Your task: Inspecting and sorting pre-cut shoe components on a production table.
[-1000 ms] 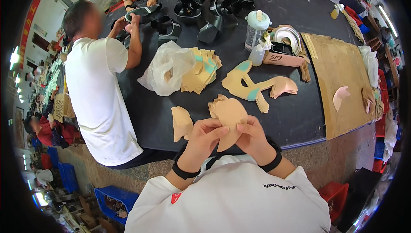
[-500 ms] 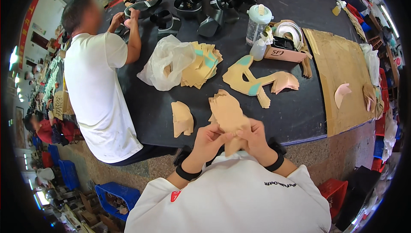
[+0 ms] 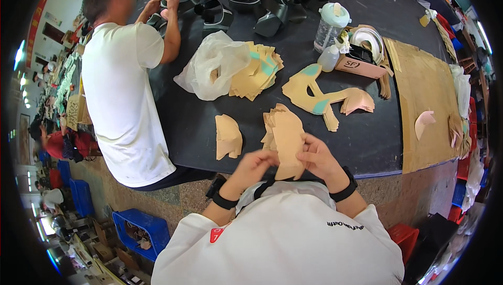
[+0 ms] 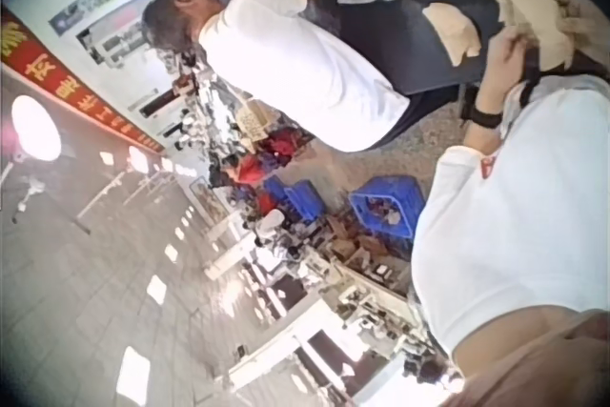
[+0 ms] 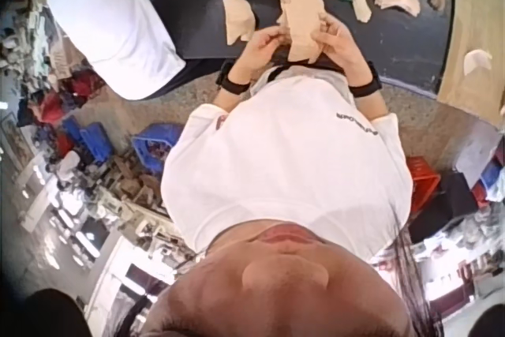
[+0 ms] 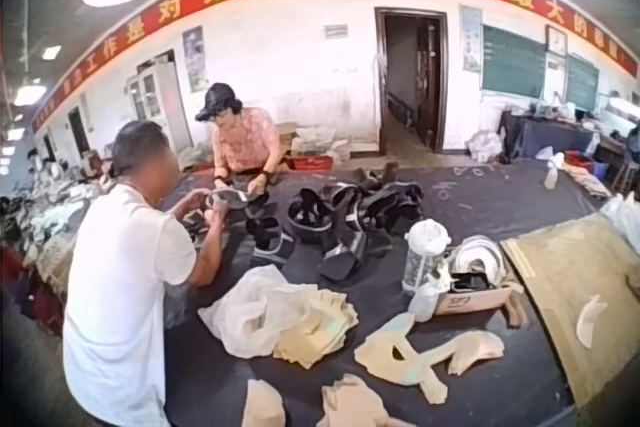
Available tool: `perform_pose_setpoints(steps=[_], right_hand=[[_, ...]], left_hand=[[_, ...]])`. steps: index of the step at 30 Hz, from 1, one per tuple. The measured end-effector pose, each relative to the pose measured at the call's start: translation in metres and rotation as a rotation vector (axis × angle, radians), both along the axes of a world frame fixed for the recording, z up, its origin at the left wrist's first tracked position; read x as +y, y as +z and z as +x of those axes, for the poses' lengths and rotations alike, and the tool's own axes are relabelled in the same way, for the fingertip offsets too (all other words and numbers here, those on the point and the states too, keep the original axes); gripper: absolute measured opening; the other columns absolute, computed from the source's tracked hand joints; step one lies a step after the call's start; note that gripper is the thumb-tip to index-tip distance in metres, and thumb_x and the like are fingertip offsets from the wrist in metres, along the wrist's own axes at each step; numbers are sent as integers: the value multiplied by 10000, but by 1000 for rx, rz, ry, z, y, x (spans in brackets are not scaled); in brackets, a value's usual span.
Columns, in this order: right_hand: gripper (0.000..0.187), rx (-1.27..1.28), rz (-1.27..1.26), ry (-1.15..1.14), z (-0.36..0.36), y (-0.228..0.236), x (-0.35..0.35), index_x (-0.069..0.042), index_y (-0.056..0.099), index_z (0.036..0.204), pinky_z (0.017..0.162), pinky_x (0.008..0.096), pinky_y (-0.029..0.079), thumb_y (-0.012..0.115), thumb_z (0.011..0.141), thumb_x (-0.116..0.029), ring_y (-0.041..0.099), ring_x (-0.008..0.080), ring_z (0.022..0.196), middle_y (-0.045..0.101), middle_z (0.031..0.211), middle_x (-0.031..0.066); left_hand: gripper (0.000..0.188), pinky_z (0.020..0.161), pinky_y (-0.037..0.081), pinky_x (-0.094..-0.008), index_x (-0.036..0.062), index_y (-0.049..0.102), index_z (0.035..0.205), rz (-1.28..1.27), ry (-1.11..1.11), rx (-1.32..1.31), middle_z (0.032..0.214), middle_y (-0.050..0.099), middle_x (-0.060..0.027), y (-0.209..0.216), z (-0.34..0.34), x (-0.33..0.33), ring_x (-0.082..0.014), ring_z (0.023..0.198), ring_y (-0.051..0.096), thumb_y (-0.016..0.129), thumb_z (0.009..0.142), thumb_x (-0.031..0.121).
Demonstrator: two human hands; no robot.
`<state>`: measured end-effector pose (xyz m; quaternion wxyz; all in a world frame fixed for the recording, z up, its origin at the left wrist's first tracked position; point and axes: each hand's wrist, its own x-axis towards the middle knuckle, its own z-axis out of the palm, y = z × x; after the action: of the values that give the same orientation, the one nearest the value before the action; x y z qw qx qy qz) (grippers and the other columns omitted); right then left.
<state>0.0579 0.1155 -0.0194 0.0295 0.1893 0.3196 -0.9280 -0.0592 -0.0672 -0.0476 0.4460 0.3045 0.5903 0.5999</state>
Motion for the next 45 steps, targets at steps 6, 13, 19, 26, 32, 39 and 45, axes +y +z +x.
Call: perform_pose_setpoints(steps=[6,13,19,26,32,39,45], right_hand=[[529,-117,997,-187,-19,-4,-5,-27,434,1217,750,303,432,670,747,-78,511,192,877,557,987,78],[284,-74,1619,-414,-14,5,-22,-33,563,1016,766,324,390,628,754,-121,466,240,859,532,929,105],[290,-210,871,60,-12,29,-26,-18,553,1070,668,219,449,617,833,-174,570,118,825,595,965,76],[454,26,96,-209,-25,58,-29,14,439,1187,796,265,478,652,795,-71,578,133,923,571,1039,75],[437,-13,142,-322,-25,56,-26,-9,406,1126,753,261,499,660,771,-17,591,146,898,571,1003,85],[532,-55,540,-291,-28,56,-25,-46,400,1143,712,271,480,711,712,-21,556,158,868,571,978,82],[128,323,1423,-204,-17,80,3,-54,674,839,662,270,431,707,721,-92,535,190,788,617,862,57]], left_hand=[[330,778,429,-323,3,529,1059,-814,972,882,939,604,-122,-70,-56,-39,-174,874,575,608,791,179],[402,631,452,-258,5,483,1058,-466,862,185,782,631,-72,-47,-56,-38,-139,679,595,696,727,88],[339,643,458,-206,22,450,981,-17,502,-193,774,624,-74,67,-13,-1,-102,728,597,658,726,-59],[245,602,437,-185,19,507,910,17,203,-300,777,610,-34,85,-1,19,-66,704,574,680,741,-16],[68,590,414,-170,-23,635,809,-18,157,-450,758,591,7,86,4,23,-46,654,537,672,765,13],[101,653,420,-217,-36,650,823,140,212,-152,793,580,-30,78,2,23,-83,710,525,646,724,-60],[102,554,372,-178,-52,634,764,-9,184,-61,668,584,7,86,-5,22,-28,632,468,671,726,35]])
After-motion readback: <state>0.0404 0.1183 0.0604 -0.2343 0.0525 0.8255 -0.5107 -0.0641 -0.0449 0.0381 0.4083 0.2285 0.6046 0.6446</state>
